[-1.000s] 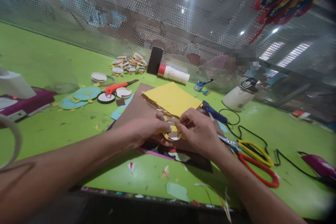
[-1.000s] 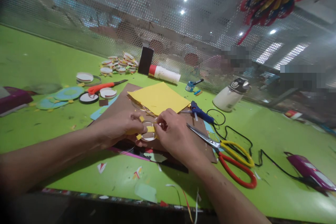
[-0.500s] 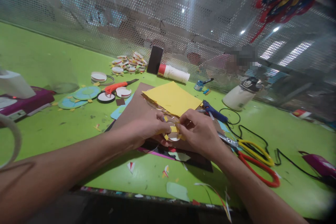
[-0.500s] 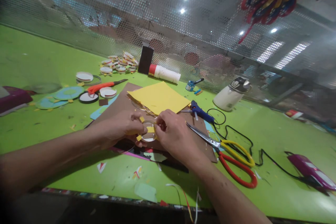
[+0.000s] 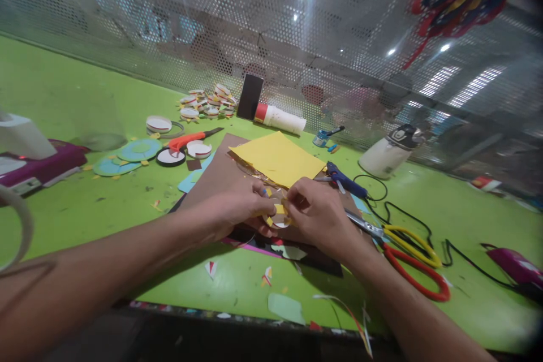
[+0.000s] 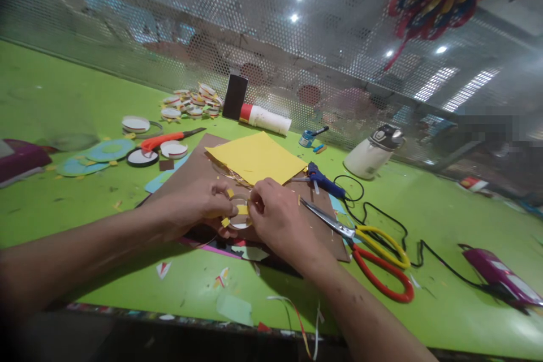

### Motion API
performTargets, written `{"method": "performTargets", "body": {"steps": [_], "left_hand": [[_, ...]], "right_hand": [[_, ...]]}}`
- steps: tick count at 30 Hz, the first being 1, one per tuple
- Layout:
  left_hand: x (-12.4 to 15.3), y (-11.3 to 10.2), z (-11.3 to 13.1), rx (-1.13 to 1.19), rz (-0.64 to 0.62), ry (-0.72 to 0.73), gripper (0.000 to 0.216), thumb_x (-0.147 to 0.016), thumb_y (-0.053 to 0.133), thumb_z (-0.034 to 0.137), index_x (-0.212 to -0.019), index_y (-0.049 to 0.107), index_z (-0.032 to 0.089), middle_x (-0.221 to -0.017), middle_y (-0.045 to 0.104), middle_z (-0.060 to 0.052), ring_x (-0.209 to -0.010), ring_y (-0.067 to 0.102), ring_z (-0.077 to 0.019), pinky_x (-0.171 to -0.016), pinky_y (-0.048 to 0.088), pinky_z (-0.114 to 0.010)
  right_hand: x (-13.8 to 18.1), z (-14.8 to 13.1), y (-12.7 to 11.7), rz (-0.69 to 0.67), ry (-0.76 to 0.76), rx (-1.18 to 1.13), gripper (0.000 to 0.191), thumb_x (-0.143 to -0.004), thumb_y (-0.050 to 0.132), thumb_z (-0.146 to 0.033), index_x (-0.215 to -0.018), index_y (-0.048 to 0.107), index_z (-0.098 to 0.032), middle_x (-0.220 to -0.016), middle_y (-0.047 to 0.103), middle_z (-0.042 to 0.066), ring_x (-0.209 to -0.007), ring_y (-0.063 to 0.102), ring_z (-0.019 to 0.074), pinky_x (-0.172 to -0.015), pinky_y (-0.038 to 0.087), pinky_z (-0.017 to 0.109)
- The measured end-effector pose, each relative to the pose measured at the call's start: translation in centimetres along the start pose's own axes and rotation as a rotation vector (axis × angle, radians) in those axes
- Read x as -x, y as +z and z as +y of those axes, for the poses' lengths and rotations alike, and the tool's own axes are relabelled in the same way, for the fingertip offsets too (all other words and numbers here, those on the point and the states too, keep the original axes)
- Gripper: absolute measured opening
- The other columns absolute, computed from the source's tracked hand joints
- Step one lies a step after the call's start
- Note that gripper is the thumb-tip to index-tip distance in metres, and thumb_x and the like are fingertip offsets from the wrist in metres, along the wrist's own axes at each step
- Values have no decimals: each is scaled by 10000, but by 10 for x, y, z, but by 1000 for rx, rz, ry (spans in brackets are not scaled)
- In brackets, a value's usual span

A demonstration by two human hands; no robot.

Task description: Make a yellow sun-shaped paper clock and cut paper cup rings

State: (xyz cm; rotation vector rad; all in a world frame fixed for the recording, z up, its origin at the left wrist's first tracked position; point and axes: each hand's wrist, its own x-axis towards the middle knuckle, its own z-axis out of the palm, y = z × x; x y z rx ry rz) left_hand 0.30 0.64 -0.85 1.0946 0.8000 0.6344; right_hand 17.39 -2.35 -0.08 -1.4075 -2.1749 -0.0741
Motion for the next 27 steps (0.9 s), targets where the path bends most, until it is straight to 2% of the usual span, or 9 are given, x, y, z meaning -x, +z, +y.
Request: {"method": "performTargets", "body": {"steps": [5,9,12,15,21,27], "left_hand": [[3,0,6,48,-25,-14,240,-588,627,70,-821,617,128,-692,663,-50,-573,631,-168,-568,562,-310],[4,-2,8,104,15,-67,235,-615,651,72,-838,594,120,-761,684,-81,-652,669,-196,-623,583,-339],[3,-3,8,150,-26,-67,288,-627,629,47,-904,603,122,-901,701,-113,-779,696,-230,-715,593,-387],[3,-4,9,157,-15,-86,311,-633,631,37,-931,606,122,-931,701,-108,-779,698,-227,-708,602,-381],[5,-3,11,157,-1,-101,217,-675,617,45,-882,590,102,-832,696,-96,-679,685,-190,-629,602,-315],[4,-2,8,128,7,-72,264,-646,623,48,-900,584,113,-851,687,-82,-665,666,-183,-641,604,-359]], "right_hand": [[-3,-4,-3,-16,84,-39,108,-763,612,-96,-696,578,-174,-672,627,-1,-607,541,127,-565,386,253],[-6,-3,-12,-82,234,-244,23,-779,617,-178,-756,619,-176,-702,662,14,-629,597,148,-584,461,275],[-8,5,-16,-12,292,-372,74,-798,609,-245,-808,630,-174,-708,667,23,-635,621,165,-598,495,301],[-9,14,-18,49,327,-432,92,-799,603,-260,-794,629,-171,-686,659,24,-618,629,171,-588,507,311],[-9,11,-19,-30,353,-406,127,-797,591,-250,-723,648,-165,-655,662,27,-604,615,167,-574,490,298],[-10,-2,-13,-72,260,-251,65,-780,646,-197,-725,659,-165,-693,671,15,-628,586,140,-589,450,262]]}}
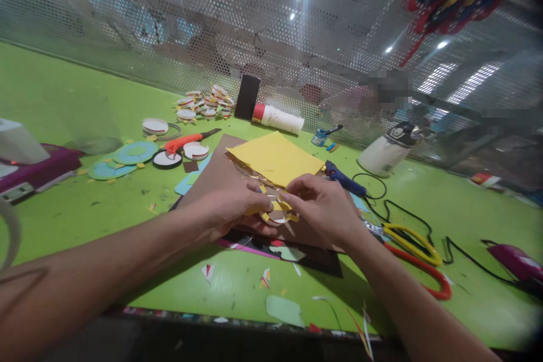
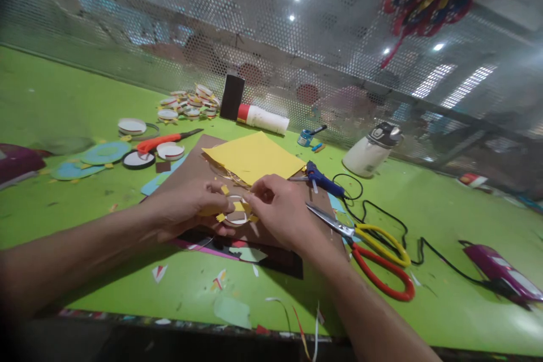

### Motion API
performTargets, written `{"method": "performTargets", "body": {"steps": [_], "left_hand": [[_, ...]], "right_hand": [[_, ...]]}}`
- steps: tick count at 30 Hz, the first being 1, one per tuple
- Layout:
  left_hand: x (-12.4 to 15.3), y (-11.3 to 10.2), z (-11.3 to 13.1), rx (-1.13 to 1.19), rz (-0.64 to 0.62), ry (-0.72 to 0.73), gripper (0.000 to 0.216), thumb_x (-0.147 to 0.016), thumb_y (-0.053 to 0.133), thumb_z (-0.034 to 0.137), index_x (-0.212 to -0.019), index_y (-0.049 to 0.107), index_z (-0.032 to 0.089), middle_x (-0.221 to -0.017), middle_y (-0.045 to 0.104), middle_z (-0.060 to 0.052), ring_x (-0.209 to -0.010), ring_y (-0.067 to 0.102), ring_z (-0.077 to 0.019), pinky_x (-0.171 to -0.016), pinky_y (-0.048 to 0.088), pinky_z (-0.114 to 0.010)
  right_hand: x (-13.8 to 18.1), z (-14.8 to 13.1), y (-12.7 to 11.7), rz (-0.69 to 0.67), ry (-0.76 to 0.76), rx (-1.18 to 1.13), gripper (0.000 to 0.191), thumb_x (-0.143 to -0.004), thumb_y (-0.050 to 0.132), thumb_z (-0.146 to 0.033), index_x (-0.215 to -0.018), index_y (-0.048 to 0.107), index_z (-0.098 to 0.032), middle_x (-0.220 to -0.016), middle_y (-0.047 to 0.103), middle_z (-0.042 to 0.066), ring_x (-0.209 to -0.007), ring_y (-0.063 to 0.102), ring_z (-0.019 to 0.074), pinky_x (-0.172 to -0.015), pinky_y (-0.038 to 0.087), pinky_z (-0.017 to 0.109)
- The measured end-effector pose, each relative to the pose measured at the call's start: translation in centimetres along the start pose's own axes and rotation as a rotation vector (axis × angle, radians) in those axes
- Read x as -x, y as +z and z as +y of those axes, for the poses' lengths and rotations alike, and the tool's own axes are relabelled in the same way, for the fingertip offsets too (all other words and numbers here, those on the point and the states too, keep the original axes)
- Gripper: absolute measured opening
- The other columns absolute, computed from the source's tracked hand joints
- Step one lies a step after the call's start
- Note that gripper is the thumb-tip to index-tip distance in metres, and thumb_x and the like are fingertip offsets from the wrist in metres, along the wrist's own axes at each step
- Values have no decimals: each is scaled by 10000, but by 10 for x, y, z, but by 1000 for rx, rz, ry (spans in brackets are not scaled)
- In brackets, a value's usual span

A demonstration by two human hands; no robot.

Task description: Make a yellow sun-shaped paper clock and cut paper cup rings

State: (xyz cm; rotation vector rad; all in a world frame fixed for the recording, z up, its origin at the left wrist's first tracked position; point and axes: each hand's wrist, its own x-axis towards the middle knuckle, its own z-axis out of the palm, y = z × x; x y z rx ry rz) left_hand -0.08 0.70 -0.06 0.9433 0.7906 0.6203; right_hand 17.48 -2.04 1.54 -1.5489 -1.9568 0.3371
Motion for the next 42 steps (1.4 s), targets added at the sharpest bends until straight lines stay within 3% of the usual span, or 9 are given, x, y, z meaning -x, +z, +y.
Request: {"method": "performTargets", "body": {"steps": [6,14,20,29,38,42], "left_hand": [[2,2,2,1,51,-8,241,-623,637,48,-841,567,124,-848,660,-74,-731,665,-203,-628,606,-360],[3,3,2,0,5,9,159,-644,604,36,-776,592,124,-717,633,-42,-617,637,-155,-567,590,-279],[2,5,2,0,108,-23,145,-639,613,40,-704,541,148,-598,548,18,-542,601,-143,-636,607,-353],[2,7,2,-30,111,-36,157,-667,583,27,-744,524,151,-606,604,-12,-532,634,-164,-560,568,-297],[4,8,4,2,85,-1,130,-669,583,11,-730,592,125,-609,567,11,-551,610,-144,-612,595,-332],[4,5,3,17,7,14,101,-658,592,17,-667,608,115,-645,596,-14,-612,634,-153,-605,594,-303]], "right_hand": [[3,2,5,73,-100,75,103,-785,627,-145,-685,634,-170,-677,659,10,-621,576,135,-584,421,253],[4,1,6,118,-182,107,120,-789,604,-147,-672,604,-175,-671,640,16,-620,569,140,-606,420,267],[4,2,7,123,-160,137,115,-787,613,-148,-675,610,-172,-652,639,4,-600,567,132,-575,405,252],[6,4,11,118,-151,173,124,-767,610,-126,-653,602,-175,-637,635,2,-579,560,132,-536,374,247],[6,5,14,140,-194,210,115,-768,611,-118,-668,587,-170,-652,637,12,-586,555,137,-556,372,256],[8,3,16,157,-203,219,102,-791,598,-152,-693,583,-170,-672,635,21,-607,553,146,-579,379,267]]}}
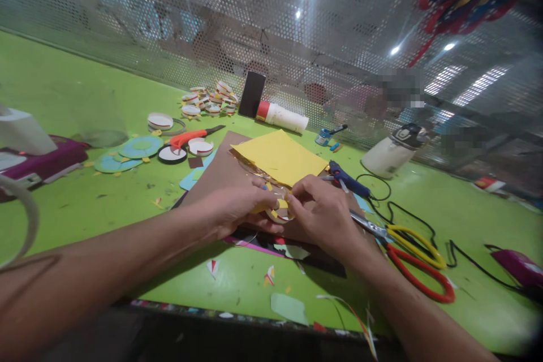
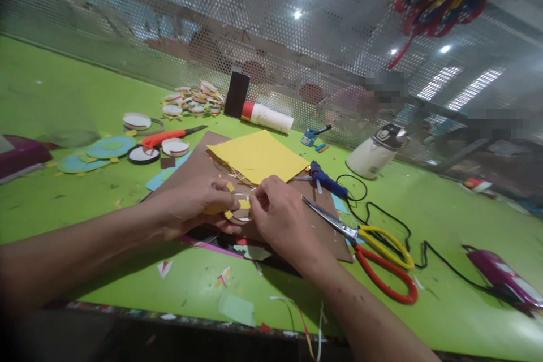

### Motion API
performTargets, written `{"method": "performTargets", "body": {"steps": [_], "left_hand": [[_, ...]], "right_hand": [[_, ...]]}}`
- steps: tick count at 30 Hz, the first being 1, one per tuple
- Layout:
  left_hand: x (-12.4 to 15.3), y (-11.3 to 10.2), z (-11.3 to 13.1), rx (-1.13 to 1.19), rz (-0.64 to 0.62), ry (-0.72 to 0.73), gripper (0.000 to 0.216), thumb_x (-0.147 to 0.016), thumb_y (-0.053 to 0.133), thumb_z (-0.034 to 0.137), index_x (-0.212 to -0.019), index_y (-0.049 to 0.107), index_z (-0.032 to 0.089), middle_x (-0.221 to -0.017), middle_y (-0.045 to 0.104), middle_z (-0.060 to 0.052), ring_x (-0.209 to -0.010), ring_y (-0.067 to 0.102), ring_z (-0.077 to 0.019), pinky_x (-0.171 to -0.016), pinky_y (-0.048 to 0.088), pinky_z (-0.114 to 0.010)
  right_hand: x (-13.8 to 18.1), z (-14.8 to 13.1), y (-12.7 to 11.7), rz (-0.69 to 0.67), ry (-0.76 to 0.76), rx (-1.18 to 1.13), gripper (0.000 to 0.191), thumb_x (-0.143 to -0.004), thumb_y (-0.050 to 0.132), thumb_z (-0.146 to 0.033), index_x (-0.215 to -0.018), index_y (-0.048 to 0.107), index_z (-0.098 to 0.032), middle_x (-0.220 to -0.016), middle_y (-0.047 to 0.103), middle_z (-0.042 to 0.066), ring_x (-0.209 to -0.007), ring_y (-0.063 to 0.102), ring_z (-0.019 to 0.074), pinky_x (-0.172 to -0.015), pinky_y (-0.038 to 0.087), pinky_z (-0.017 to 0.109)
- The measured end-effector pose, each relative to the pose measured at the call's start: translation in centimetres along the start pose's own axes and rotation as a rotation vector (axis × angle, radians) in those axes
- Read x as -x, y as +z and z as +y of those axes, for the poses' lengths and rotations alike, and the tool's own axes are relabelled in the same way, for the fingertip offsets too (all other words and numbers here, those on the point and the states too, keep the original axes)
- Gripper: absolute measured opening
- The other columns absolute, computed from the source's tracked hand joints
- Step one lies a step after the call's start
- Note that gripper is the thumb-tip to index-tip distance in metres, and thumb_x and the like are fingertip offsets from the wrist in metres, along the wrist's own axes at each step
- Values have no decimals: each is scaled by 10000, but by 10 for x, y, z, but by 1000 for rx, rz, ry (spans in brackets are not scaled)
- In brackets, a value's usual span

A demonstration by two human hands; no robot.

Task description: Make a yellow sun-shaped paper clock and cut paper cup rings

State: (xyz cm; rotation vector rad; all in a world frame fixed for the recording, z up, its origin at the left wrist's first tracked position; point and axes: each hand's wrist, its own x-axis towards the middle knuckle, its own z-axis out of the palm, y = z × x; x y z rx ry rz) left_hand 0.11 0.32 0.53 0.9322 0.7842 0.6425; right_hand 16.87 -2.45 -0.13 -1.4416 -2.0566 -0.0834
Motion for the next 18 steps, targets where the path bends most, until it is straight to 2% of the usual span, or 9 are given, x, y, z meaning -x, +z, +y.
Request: {"method": "performTargets", "body": {"steps": [9,14,18], "left_hand": [[1,1,1,8,-15,-1,182,-642,574,13,-782,616,122,-627,600,0,-571,615,-144,-570,581,-284],[2,2,3,33,24,-17,214,-637,570,2,-805,610,128,-650,609,3,-571,625,-149,-609,592,-324],[1,3,3,-11,30,-21,250,-635,582,18,-859,627,119,-774,679,-63,-581,646,-165,-585,575,-313]], "right_hand": [[-1,0,-3,-17,24,-5,87,-774,594,-147,-688,595,-160,-669,634,30,-615,569,154,-585,401,276],[-7,2,-14,-99,167,-224,65,-768,591,-195,-770,646,-161,-721,674,34,-658,621,165,-627,472,284],[-11,8,-23,-56,245,-299,85,-752,588,-213,-772,652,-161,-750,683,47,-691,638,184,-665,498,315]]}}
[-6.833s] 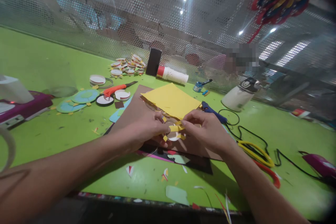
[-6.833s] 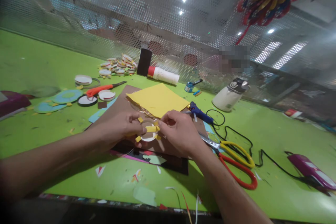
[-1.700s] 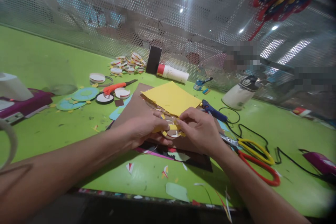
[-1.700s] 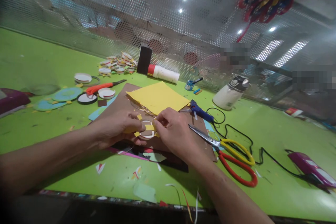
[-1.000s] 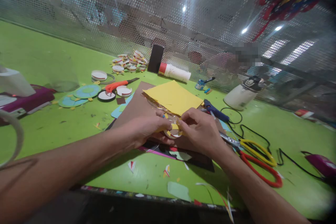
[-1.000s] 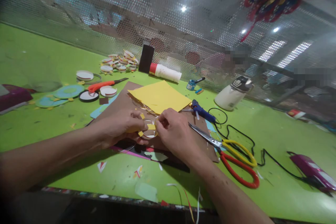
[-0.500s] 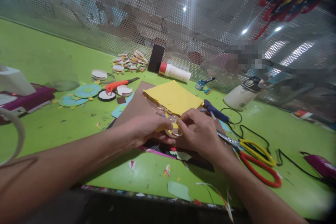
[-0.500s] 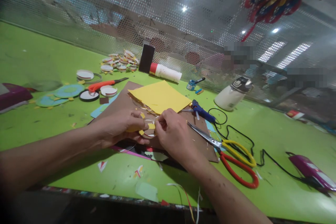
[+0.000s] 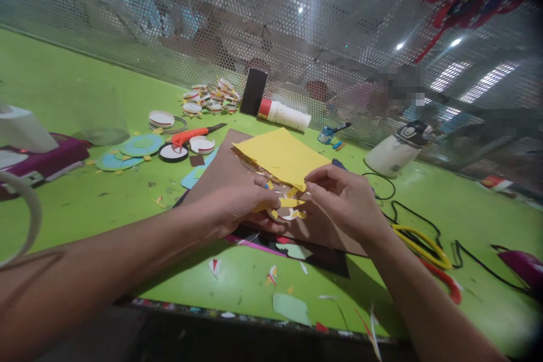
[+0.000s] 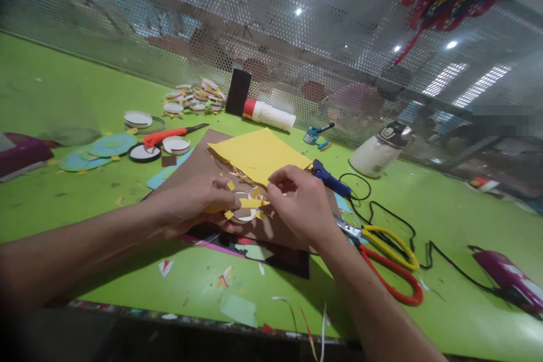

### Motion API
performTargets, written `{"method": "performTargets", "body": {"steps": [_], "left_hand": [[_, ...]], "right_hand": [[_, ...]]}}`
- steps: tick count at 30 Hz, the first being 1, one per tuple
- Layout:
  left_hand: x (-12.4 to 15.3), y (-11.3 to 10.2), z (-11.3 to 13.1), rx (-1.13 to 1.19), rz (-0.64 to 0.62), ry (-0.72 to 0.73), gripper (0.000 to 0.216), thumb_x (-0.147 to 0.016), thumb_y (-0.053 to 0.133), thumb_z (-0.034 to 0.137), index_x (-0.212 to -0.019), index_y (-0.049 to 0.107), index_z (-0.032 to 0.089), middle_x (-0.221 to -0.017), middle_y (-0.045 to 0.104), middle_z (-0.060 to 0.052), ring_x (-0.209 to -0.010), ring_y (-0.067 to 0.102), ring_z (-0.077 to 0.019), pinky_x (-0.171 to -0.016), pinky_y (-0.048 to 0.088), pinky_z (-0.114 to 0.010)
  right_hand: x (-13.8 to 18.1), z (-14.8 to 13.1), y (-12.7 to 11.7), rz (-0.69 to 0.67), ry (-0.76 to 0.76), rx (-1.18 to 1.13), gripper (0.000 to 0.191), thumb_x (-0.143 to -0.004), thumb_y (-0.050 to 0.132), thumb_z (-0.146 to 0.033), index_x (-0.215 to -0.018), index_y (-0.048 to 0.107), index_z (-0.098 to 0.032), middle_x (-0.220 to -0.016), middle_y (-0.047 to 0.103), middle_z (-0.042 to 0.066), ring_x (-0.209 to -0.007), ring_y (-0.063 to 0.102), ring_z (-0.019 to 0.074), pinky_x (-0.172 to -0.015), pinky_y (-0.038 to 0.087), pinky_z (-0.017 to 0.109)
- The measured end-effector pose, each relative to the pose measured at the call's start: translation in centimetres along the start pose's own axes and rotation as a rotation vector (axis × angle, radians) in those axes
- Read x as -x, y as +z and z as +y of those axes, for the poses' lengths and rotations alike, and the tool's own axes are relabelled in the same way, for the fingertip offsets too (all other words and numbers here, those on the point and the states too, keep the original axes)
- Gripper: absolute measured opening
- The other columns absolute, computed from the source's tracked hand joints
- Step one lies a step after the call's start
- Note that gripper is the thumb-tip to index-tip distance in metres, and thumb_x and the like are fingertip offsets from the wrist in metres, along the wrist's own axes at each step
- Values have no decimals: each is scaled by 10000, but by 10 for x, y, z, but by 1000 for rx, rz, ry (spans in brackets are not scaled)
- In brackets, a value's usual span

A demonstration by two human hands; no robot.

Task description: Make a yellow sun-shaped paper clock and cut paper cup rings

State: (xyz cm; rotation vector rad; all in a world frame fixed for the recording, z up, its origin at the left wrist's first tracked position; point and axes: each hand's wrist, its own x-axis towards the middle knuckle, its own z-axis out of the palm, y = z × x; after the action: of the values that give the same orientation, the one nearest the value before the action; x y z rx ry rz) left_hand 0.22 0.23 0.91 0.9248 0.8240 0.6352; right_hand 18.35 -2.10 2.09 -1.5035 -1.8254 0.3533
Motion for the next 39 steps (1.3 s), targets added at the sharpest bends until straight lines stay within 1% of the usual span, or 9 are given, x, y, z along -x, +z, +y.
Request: {"method": "performTargets", "body": {"steps": [2,6,11,15,17,21,25,35,39], "left_hand": [[-2,-1,-2,-16,-10,27,265,-622,582,22,-862,620,127,-734,673,-52,-543,631,-159,-556,555,-302],[-6,-6,-10,-103,-27,40,173,-625,591,79,-783,594,150,-607,634,-20,-515,613,-158,-542,517,-285],[-6,-8,-12,-189,-43,101,147,-625,619,129,-769,610,160,-668,673,-41,-556,622,-159,-556,502,-271],[-5,-5,-9,-132,-23,83,176,-600,599,79,-761,629,145,-696,679,-57,-529,600,-148,-548,519,-284],[-5,-4,-8,-119,-4,72,170,-592,600,70,-743,622,144,-683,674,-57,-529,602,-153,-542,526,-287],[-4,-3,-8,-123,-20,84,141,-602,606,75,-723,597,148,-607,647,-34,-511,600,-150,-514,518,-264],[-4,-1,-8,-99,16,32,153,-612,593,63,-732,559,152,-559,620,-20,-485,604,-154,-517,524,-273],[-3,-2,-4,-93,55,-20,194,-654,579,53,-831,585,134,-655,614,-6,-552,644,-168,-600,571,-320],[0,-1,-3,-103,40,-28,205,-680,570,45,-871,599,116,-656,625,-17,-513,624,-147,-533,542,-267]], "right_hand": [[-1,0,-3,-4,15,18,91,-743,596,-220,-781,653,-160,-767,685,51,-707,639,189,-680,501,328],[-1,-4,-1,-136,-14,107,111,-764,620,-241,-821,665,-157,-790,689,52,-736,629,187,-690,489,327],[3,-7,2,-211,-69,221,111,-799,605,-224,-846,682,-160,-775,686,38,-714,613,169,-670,468,310],[4,-8,3,-220,-88,211,191,-742,616,-135,-919,679,-169,-813,695,18,-730,621,153,-669,471,278],[4,-8,4,-214,-84,238,202,-729,627,-127,-920,672,-171,-819,693,16,-723,618,151,-651,462,271],[6,-5,7,-135,-130,332,24,-778,632,-157,-756,640,-159,-722,670,18,-646,583,141,-589,414,260],[7,0,10,-83,-226,327,86,-791,621,-120,-717,626,-162,-694,663,5,-617,559,122,-581,391,243],[7,-2,14,-59,-146,240,89,-769,630,-120,-690,620,-158,-645,659,-12,-580,562,108,-539,391,211],[7,-5,13,-68,-130,231,107,-772,628,-120,-673,615,-159,-629,649,-13,-573,549,108,-534,387,211]]}}
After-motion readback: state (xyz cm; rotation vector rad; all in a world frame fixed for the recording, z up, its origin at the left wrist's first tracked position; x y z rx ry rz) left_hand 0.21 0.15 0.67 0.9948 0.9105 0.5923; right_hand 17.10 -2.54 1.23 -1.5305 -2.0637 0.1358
